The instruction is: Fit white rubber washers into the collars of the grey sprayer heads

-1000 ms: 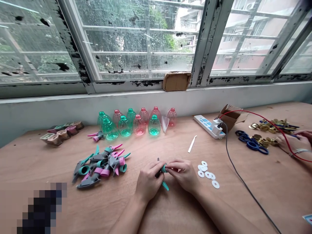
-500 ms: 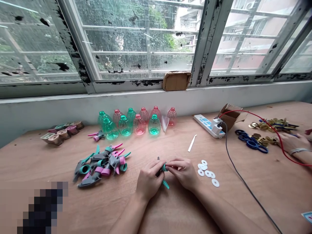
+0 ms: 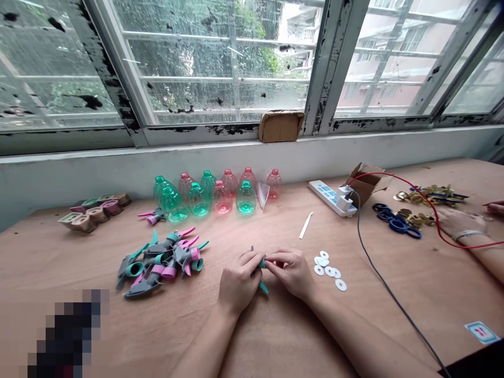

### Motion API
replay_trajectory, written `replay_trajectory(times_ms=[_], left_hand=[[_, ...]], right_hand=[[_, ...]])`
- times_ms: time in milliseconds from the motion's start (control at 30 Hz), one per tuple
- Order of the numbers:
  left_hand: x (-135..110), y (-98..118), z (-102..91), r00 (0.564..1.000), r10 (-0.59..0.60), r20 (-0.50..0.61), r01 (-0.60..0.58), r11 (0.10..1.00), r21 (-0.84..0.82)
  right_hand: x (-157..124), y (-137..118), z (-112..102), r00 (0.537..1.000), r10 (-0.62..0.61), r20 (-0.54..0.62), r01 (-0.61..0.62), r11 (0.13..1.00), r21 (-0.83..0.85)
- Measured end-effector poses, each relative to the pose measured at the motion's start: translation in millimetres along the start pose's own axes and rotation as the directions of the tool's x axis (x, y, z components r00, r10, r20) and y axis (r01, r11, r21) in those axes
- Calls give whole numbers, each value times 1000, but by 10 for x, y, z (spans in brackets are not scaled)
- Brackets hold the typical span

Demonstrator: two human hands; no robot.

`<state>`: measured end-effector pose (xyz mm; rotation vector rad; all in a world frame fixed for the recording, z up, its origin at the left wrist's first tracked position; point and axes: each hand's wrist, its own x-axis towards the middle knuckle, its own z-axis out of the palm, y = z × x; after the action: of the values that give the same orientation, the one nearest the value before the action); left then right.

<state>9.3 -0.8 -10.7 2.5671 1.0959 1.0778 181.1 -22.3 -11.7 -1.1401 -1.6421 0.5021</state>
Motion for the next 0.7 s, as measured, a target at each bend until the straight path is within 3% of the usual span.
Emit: replay_trajectory(times_ms=[267, 467, 600, 700], left_hand=[[7, -18, -6, 998, 52, 26, -53, 998, 42], [4, -7, -1, 998, -46, 34, 47, 999, -11], [-14, -6, -3, 994, -106, 1, 106, 993, -50], [-26, 6, -16, 994, -112, 13, 113, 991, -68]], right_hand=[[-17, 33, -9, 999, -31, 19, 32, 999, -43], [-2, 7, 0, 999, 11, 34, -10, 1000, -26], [-12, -23, 14, 987, 76, 142, -82, 996, 35], [-14, -72, 17, 977, 17, 214, -23, 999, 28]])
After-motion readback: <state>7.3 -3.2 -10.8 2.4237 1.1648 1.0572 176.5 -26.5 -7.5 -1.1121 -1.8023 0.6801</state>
